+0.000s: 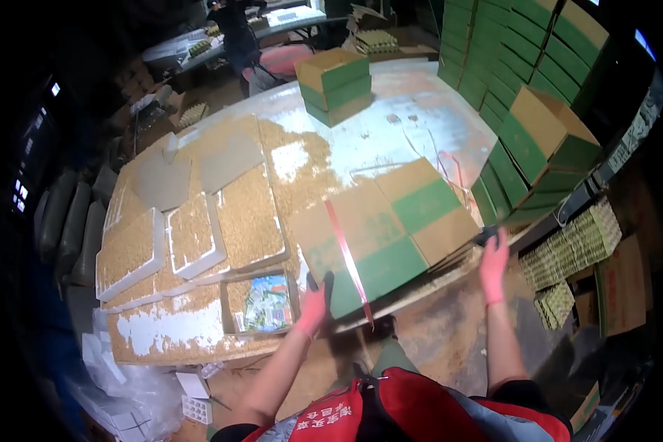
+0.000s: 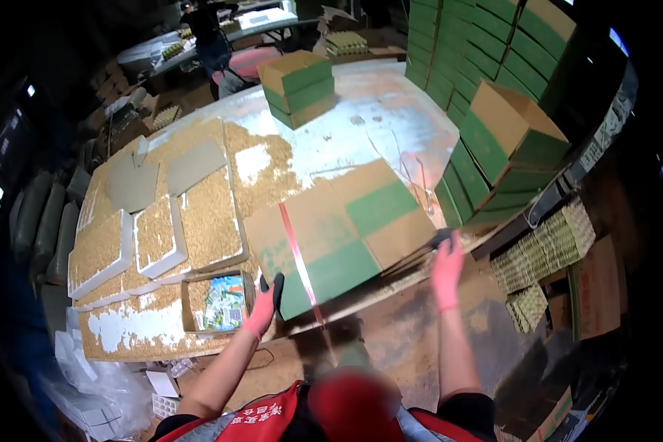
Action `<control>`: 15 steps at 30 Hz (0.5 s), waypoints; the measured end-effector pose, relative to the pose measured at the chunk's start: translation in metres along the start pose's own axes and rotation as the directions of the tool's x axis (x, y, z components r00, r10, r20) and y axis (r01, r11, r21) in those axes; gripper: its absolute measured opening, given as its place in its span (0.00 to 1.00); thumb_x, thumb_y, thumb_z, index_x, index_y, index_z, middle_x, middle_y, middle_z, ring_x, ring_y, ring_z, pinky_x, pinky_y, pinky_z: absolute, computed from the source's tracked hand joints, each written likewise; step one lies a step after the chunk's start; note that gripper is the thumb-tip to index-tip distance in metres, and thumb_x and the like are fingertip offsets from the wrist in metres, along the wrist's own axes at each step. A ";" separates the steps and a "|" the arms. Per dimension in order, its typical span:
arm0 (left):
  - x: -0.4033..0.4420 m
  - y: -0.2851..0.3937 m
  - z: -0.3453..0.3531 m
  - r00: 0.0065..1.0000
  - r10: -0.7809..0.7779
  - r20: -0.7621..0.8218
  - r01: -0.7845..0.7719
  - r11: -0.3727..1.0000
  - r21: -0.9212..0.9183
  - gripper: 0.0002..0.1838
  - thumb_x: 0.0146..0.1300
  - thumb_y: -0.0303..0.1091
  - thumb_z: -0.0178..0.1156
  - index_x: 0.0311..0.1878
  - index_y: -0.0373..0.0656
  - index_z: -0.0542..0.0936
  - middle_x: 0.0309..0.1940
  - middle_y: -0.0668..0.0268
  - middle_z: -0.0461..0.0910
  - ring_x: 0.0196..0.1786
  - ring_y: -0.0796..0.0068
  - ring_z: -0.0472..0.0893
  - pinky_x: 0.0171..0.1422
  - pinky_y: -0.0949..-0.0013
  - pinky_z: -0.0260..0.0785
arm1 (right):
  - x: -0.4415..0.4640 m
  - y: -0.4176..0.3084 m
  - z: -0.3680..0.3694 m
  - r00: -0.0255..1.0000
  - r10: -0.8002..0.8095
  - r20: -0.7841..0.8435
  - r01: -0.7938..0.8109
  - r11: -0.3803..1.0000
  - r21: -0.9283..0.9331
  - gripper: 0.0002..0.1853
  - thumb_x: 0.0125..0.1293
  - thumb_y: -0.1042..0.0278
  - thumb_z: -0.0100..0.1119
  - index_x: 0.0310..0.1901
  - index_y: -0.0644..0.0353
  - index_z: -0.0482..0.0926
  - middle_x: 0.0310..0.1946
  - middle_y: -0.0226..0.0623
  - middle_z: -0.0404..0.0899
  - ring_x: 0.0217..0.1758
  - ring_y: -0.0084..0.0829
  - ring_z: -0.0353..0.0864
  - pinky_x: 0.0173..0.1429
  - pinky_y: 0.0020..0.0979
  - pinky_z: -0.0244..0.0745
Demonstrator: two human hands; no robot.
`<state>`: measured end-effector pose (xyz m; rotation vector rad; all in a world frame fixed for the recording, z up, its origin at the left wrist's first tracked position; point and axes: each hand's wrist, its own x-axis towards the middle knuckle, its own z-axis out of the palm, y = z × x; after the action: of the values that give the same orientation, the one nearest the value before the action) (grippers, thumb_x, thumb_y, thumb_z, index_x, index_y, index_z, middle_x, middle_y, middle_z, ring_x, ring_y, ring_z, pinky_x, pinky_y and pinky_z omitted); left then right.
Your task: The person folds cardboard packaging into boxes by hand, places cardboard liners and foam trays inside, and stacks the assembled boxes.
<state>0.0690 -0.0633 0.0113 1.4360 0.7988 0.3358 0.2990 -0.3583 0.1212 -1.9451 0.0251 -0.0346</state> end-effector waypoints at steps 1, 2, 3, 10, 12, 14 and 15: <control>-0.003 0.006 0.000 1.000 -0.016 0.020 0.017 0.999 -0.042 0.35 0.69 0.49 0.58 0.69 0.35 0.62 0.57 0.56 0.75 0.57 0.67 0.74 0.59 0.67 0.69 | 0.055 0.039 -0.011 0.983 -0.177 -0.051 0.173 0.982 -0.070 0.13 0.71 0.69 0.44 0.44 0.69 0.75 0.36 0.45 0.81 0.39 0.34 0.75 0.47 0.36 0.71; -0.006 0.013 0.000 0.999 -0.028 0.041 0.031 0.996 -0.083 0.35 0.69 0.49 0.58 0.69 0.35 0.62 0.56 0.56 0.76 0.57 0.67 0.75 0.59 0.66 0.69 | 0.116 0.087 -0.001 0.932 -0.351 -0.094 0.336 0.931 -0.144 0.14 0.71 0.67 0.44 0.45 0.69 0.75 0.36 0.44 0.80 0.39 0.34 0.75 0.48 0.35 0.71; -0.005 0.015 0.001 0.998 -0.048 0.048 0.053 0.993 -0.106 0.35 0.69 0.50 0.58 0.69 0.35 0.62 0.56 0.56 0.75 0.57 0.67 0.74 0.59 0.67 0.69 | 0.154 0.125 0.011 0.971 -0.239 0.023 0.240 0.963 -0.121 0.14 0.71 0.66 0.45 0.46 0.69 0.75 0.36 0.43 0.80 0.39 0.34 0.75 0.48 0.35 0.71; -0.015 0.047 0.006 0.995 -0.101 0.003 0.097 0.949 -0.302 0.34 0.66 0.48 0.62 0.69 0.40 0.64 0.58 0.64 0.74 0.58 0.72 0.75 0.62 0.69 0.68 | 0.148 0.118 0.038 0.944 -0.041 0.327 -0.024 0.981 0.191 0.13 0.71 0.64 0.46 0.42 0.65 0.76 0.32 0.31 0.74 0.36 0.22 0.69 0.41 0.27 0.67; -0.029 0.097 0.005 0.989 -0.117 -0.090 0.083 0.947 -0.311 0.31 0.65 0.36 0.64 0.68 0.40 0.63 0.56 0.61 0.73 0.58 0.72 0.73 0.60 0.68 0.70 | 0.139 0.070 0.026 0.965 -0.046 0.257 0.026 0.996 0.081 0.11 0.71 0.65 0.46 0.38 0.64 0.75 0.29 0.29 0.72 0.32 0.21 0.68 0.38 0.26 0.66; -0.034 0.131 -0.004 0.997 -0.059 -0.059 0.030 0.914 -0.404 0.33 0.64 0.35 0.65 0.69 0.40 0.62 0.58 0.60 0.73 0.60 0.72 0.72 0.63 0.68 0.68 | 0.144 0.028 0.017 0.938 -0.039 0.345 0.011 0.997 0.082 0.10 0.71 0.66 0.47 0.38 0.64 0.74 0.28 0.29 0.73 0.31 0.21 0.68 0.37 0.26 0.65; -0.037 0.148 -0.008 0.993 -0.055 -0.103 0.013 0.929 -0.369 0.34 0.64 0.35 0.65 0.70 0.40 0.62 0.59 0.60 0.72 0.60 0.71 0.72 0.64 0.68 0.67 | 0.147 0.006 0.020 0.920 -0.029 0.390 -0.020 0.992 0.121 0.10 0.71 0.69 0.45 0.41 0.65 0.76 0.30 0.31 0.74 0.33 0.21 0.69 0.39 0.26 0.67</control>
<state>0.0751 -0.0595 0.1641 1.0564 0.8016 0.5145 0.4467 -0.3474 0.1097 -1.7971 -0.2428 0.3441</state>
